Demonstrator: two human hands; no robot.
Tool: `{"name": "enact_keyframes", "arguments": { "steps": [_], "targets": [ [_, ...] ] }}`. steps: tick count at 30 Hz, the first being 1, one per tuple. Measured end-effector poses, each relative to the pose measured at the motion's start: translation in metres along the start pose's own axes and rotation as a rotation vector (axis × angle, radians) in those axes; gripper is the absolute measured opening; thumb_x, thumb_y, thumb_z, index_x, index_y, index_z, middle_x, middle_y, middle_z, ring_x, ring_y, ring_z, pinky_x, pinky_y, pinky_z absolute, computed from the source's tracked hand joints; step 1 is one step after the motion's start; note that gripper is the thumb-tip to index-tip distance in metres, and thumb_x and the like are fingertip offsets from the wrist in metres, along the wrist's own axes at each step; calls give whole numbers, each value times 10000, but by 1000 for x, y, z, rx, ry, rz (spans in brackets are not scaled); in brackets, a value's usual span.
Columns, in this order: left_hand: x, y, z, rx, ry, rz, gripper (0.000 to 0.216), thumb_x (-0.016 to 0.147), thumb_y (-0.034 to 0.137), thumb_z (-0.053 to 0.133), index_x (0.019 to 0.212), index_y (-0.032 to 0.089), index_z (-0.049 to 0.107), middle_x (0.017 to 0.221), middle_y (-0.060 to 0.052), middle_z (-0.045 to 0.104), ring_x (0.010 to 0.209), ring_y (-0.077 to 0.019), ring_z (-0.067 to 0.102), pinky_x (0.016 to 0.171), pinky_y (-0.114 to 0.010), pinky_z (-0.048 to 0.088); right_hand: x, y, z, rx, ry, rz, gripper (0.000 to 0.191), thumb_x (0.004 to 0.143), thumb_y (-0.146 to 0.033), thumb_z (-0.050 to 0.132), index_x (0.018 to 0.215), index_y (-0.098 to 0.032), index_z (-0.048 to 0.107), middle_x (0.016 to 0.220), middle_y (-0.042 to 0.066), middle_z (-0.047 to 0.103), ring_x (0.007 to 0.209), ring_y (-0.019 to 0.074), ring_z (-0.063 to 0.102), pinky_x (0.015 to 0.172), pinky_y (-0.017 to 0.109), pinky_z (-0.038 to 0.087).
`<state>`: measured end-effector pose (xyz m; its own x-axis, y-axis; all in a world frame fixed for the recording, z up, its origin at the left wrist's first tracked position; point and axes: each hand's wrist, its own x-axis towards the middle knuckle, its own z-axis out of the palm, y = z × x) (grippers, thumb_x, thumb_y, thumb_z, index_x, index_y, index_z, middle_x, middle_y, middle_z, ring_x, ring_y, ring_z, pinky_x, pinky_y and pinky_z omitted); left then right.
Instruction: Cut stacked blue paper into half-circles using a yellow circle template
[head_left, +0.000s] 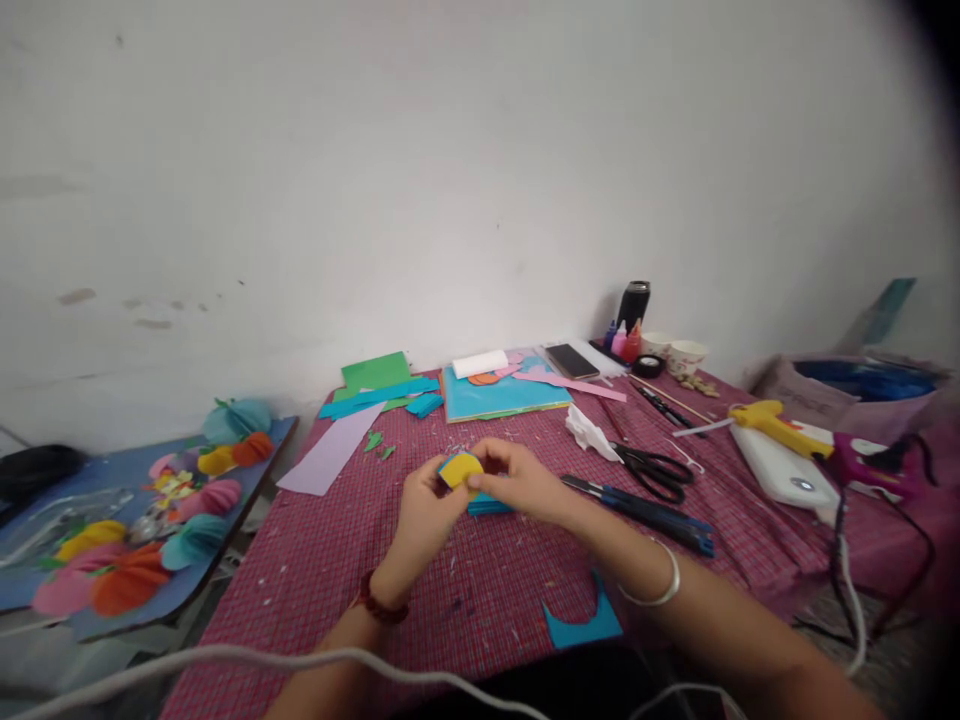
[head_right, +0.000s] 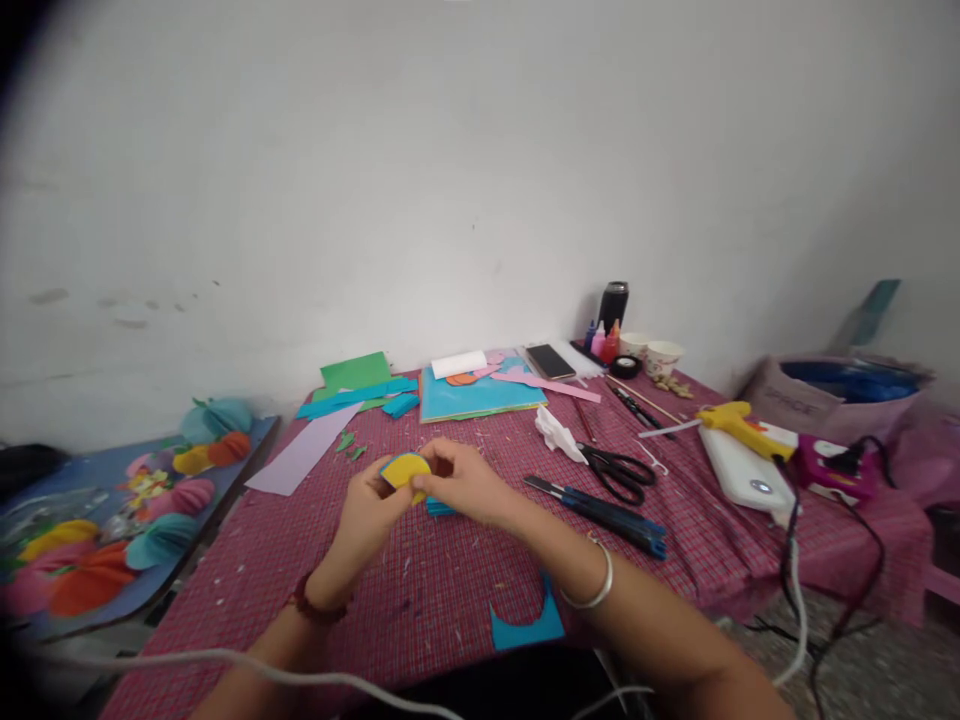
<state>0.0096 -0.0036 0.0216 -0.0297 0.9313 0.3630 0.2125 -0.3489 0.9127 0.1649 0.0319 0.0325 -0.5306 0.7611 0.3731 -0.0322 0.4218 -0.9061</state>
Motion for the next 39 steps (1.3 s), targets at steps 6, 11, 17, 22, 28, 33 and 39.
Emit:
{"name": "enact_keyframes", "arguments": {
  "steps": [6, 11, 17, 22, 28, 33, 39],
  "targets": [
    [0, -24, 1, -510, -85, -311, 256, 660, 201, 708, 903, 135, 663, 862, -46, 674, 759, -152, 595, 729, -265, 462, 8, 38, 15, 541, 49, 272, 324, 636, -370, 774, 686, -134, 556, 622, -36, 575, 550, 71, 505, 545, 198, 386],
    [-1, -40, 2, -721, -111, -380, 239, 710, 289, 720, 892, 145, 664, 832, -42, 670, 685, -121, 588, 682, -246, 459, -1, 50, 16, 827, 27, 373, 344, 603, -332, 809, 826, -121, 655, 720, 5, 662, 616, 92, 591, 633, 228, 459],
    [-2, -45, 8, -825, -83, -428, 202, 729, 270, 718, 872, 138, 666, 846, -44, 680, 707, -120, 604, 684, -238, 466, -2, 59, 15, 894, 1, 352, 341, 610, -303, 814, 863, -120, 676, 757, 22, 683, 661, 98, 613, 663, 224, 473],
    [-4, -44, 9, -853, -74, -432, 178, 725, 272, 725, 829, 141, 665, 806, -25, 675, 686, -107, 599, 673, -228, 466, -1, 60, 17, 886, -9, 338, 342, 605, -314, 817, 851, -120, 679, 718, 7, 661, 599, 74, 575, 578, 188, 426],
    [-5, -45, 9, -864, -74, -433, 264, 674, 290, 765, 877, 151, 669, 850, -37, 686, 716, -123, 614, 699, -242, 478, -2, 60, 17, 854, -29, 326, 327, 603, -329, 813, 806, -130, 652, 634, -25, 598, 467, 27, 426, 423, 158, 242],
    [-5, -39, 8, -818, -70, -443, 213, 679, 248, 748, 848, 150, 665, 826, -29, 684, 691, -117, 603, 676, -238, 468, 0, 61, 18, 773, -6, 297, 326, 630, -364, 784, 784, -136, 610, 590, -43, 547, 429, 26, 362, 406, 171, 207],
    [-5, -33, 9, -375, 22, -283, 130, 704, 157, 633, 830, 153, 600, 730, 16, 617, 603, -91, 540, 578, -203, 437, 1, 62, 18, 286, 87, 70, 386, 747, -225, 666, 1117, -201, 562, 677, -46, 553, 542, 77, 469, 507, 194, 372]
  ]
}}
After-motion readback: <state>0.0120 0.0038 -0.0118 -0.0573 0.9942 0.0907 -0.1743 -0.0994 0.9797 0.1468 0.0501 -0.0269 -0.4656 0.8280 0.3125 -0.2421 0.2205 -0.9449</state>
